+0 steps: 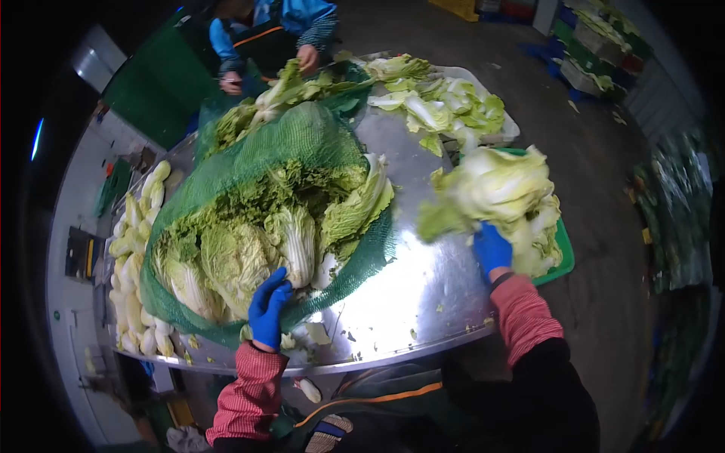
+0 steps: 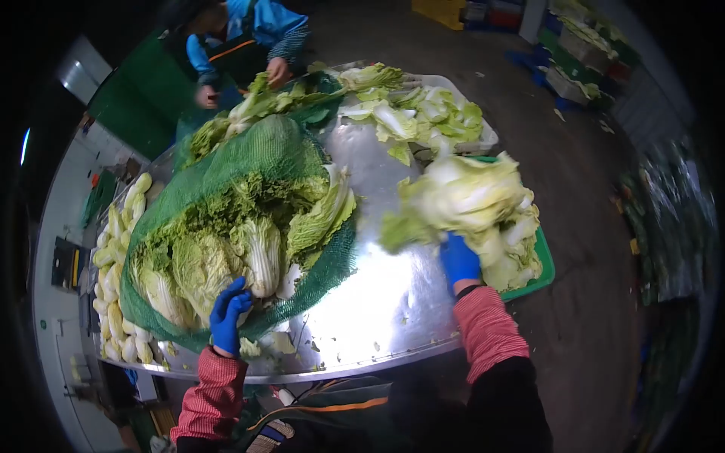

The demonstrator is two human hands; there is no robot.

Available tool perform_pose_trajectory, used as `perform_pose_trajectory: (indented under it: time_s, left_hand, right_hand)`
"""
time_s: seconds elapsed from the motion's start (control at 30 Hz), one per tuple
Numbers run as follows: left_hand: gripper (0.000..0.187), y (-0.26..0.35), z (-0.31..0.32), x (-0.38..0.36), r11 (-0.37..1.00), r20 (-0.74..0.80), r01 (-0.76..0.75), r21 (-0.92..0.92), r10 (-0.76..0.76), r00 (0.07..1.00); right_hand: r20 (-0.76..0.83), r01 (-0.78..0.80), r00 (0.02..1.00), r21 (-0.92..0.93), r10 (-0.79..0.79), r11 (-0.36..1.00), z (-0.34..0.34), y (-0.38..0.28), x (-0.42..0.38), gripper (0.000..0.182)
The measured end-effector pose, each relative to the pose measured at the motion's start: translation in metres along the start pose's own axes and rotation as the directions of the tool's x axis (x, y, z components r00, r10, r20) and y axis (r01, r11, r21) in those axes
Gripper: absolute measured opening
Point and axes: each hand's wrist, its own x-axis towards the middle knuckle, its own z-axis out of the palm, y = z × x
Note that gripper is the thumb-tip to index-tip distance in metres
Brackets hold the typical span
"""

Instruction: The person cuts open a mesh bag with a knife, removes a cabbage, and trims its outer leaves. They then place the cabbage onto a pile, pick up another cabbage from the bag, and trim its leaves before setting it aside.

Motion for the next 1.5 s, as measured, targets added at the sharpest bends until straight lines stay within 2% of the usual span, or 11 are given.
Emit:
perform_pose_trajectory:
  time_s: [0.13, 0.17, 0.23, 0.43, 0.63, 0.67, 0.8, 1.07, 1.2, 1.37, 1.5]
  left_hand:
    - [0.046, -0.052, 0.016, -0.005, 0.989, -0.135, 0.142, 0.03, -0.137, 0.981]
    - [0.029, -0.083, 0.011, 0.001, 0.963, -0.171, 0.213, -0.164, -0.24, 0.956]
    - [0.013, -0.092, 0.015, 0.0, 0.825, -0.146, 0.306, -0.475, -0.416, 0.898]
    - [0.058, -0.092, 0.025, 0.037, 0.559, -0.167, 0.418, -0.716, -0.719, 0.675]
    - [0.082, -0.142, 0.033, 0.026, 0.31, 0.63, 0.751, -0.583, -0.412, 0.658]
    - [0.082, -0.099, 0.063, 0.006, 0.555, 0.283, 0.707, -0.439, -0.661, 0.695]
    - [0.062, -0.117, 0.035, 0.025, 0.607, 0.111, 0.72, -0.337, -0.734, 0.671]
    - [0.065, -0.108, 0.037, 0.088, 0.572, 0.288, 0.784, -0.241, -0.73, 0.62]
    - [0.055, -0.105, 0.048, 0.057, 0.749, 0.319, 0.581, -0.319, -0.493, 0.809]
    - [0.063, -0.017, 0.09, -0.02, 0.908, 0.57, 0.405, 0.109, -0.391, 0.723]
    - [0.086, -0.009, 0.146, -0.025, 0.733, 0.748, -0.519, 0.44, 0.021, 0.664]
  right_hand:
    - [-0.11, -0.073, 0.99, 0.161, 0.091, 0.984, -0.038, -0.007, 0.034, 0.053]
    - [-0.251, 0.134, 0.965, 0.227, -0.075, 0.965, -0.019, -0.005, 0.038, 0.047]
    - [-0.097, 0.23, 0.973, 0.374, -0.209, 0.898, -0.013, -0.053, 0.011, 0.042]
    - [0.307, 0.232, 0.822, 0.59, -0.48, 0.773, 0.027, -0.175, -0.063, 0.034]
    - [0.379, 0.105, 0.8, 0.675, -0.465, 0.73, 0.04, -0.234, -0.051, 0.032]
    - [0.365, 0.117, 0.811, 0.665, -0.457, 0.738, 0.046, -0.24, -0.047, 0.033]
    - [0.441, -0.028, 0.842, 0.612, -0.312, 0.79, 0.051, -0.266, -0.033, 0.042]
    - [0.664, 0.006, 0.66, 0.462, -0.351, 0.887, 0.084, -0.276, 0.006, 0.062]
    - [0.707, -0.027, 0.613, 0.466, -0.354, 0.885, 0.055, -0.265, 0.0, 0.055]
    - [0.534, -0.003, 0.724, 0.637, -0.437, 0.771, -0.003, -0.191, 0.013, 0.045]
    - [0.183, 0.132, 0.957, 0.412, -0.224, 0.901, 0.007, -0.119, 0.012, 0.036]
